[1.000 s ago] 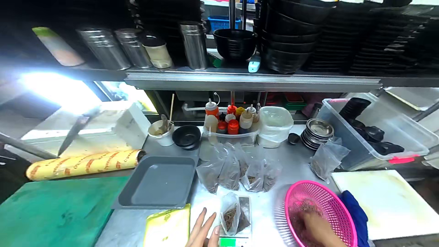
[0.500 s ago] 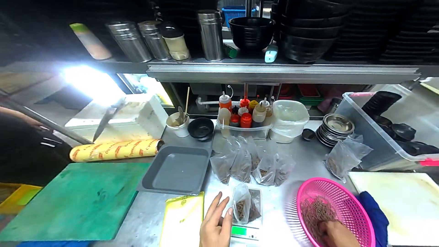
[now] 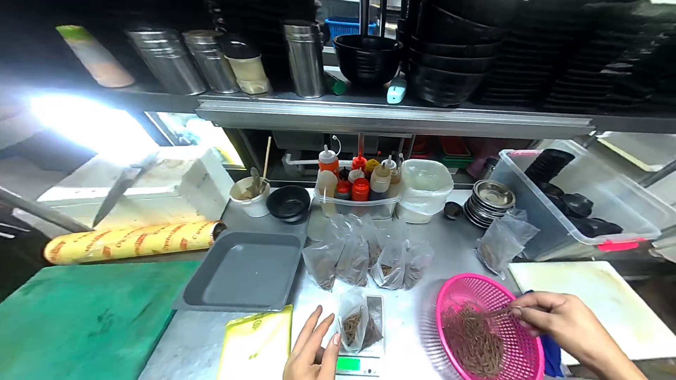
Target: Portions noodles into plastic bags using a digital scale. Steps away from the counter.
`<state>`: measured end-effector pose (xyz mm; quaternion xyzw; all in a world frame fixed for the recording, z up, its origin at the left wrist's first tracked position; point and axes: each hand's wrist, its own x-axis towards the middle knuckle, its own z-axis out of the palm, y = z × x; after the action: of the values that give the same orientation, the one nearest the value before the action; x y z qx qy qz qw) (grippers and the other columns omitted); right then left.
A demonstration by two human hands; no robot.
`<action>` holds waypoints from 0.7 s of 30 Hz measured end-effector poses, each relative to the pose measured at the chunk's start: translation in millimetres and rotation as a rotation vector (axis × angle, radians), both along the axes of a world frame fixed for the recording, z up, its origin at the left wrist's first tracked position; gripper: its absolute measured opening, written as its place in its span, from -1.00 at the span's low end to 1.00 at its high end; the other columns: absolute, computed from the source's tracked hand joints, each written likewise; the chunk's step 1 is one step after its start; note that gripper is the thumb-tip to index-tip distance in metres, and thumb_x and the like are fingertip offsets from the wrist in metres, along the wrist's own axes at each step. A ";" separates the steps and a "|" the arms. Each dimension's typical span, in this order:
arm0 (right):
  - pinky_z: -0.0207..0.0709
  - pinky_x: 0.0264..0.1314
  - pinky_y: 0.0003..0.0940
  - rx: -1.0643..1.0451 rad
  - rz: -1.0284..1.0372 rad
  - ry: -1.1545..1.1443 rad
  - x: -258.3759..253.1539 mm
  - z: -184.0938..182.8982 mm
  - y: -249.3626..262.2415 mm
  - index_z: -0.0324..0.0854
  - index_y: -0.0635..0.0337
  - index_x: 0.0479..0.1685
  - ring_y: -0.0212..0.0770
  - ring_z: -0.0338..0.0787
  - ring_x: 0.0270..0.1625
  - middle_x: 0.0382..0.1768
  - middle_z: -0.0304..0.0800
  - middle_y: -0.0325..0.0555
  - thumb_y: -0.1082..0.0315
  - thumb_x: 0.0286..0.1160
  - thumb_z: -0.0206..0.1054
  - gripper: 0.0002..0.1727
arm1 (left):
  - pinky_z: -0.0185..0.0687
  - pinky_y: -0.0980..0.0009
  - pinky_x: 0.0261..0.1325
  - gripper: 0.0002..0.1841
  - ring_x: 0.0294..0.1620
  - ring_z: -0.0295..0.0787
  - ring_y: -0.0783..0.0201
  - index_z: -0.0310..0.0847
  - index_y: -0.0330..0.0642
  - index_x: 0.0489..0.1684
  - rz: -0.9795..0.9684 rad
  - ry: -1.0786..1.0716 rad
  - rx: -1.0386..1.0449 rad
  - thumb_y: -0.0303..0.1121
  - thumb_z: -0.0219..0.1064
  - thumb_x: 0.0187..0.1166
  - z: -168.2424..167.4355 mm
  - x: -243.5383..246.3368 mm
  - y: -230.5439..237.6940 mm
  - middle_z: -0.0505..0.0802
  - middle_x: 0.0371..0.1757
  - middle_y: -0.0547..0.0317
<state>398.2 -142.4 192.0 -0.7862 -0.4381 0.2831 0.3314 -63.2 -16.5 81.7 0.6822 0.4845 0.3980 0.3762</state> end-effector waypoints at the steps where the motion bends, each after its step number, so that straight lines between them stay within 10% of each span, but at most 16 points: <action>1: 0.85 -0.40 -0.17 0.050 -0.013 0.040 -2.9 13.1 2.4 0.94 0.00 -0.27 -0.15 0.89 -0.48 -0.43 0.94 -0.12 0.29 0.29 0.59 -0.91 | 0.79 0.42 -0.41 -0.66 -0.44 0.77 0.45 0.77 -0.07 0.35 -0.008 0.012 0.000 -0.27 0.37 0.66 0.8 2.9 1.1 0.53 0.71 0.05; 8: 0.82 -0.49 -0.24 0.422 0.173 0.180 -31.1 91.2 33.1 0.90 0.18 -0.20 -0.10 0.86 -0.52 -0.39 0.91 0.04 0.40 0.33 0.55 -0.88 | 0.74 0.37 -0.36 -0.67 -0.43 0.74 0.45 0.81 0.20 0.32 -0.040 0.184 -0.067 -0.10 0.32 0.67 2.0 18.3 8.8 0.42 0.79 0.12; 13: 0.80 -0.47 -0.37 0.562 0.412 0.316 -69.5 140.9 72.3 0.89 0.06 -0.17 -0.23 0.83 -0.52 -0.36 0.89 -0.03 0.36 0.39 0.54 -0.90 | 0.75 0.01 0.32 -0.61 0.50 0.69 0.18 0.75 0.25 0.40 0.012 0.381 -0.125 -0.06 0.22 0.67 0.5 28.7 17.2 0.54 0.71 0.15; 21: 0.86 -0.39 -0.26 0.514 0.651 0.332 -165.4 144.2 120.9 0.87 0.18 -0.17 -0.16 0.87 -0.42 -0.30 0.91 -0.05 0.43 0.47 0.47 -0.91 | 0.72 0.11 0.40 -0.49 0.52 0.67 0.27 0.69 -0.08 0.46 0.054 0.366 -0.106 -0.42 0.27 0.45 -1.7 36.5 15.8 0.63 0.63 0.20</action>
<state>232.8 -21.5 336.2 -0.4433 -0.6599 0.3768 0.4754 -26.7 -0.7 80.1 0.7091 0.5832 0.2513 0.3064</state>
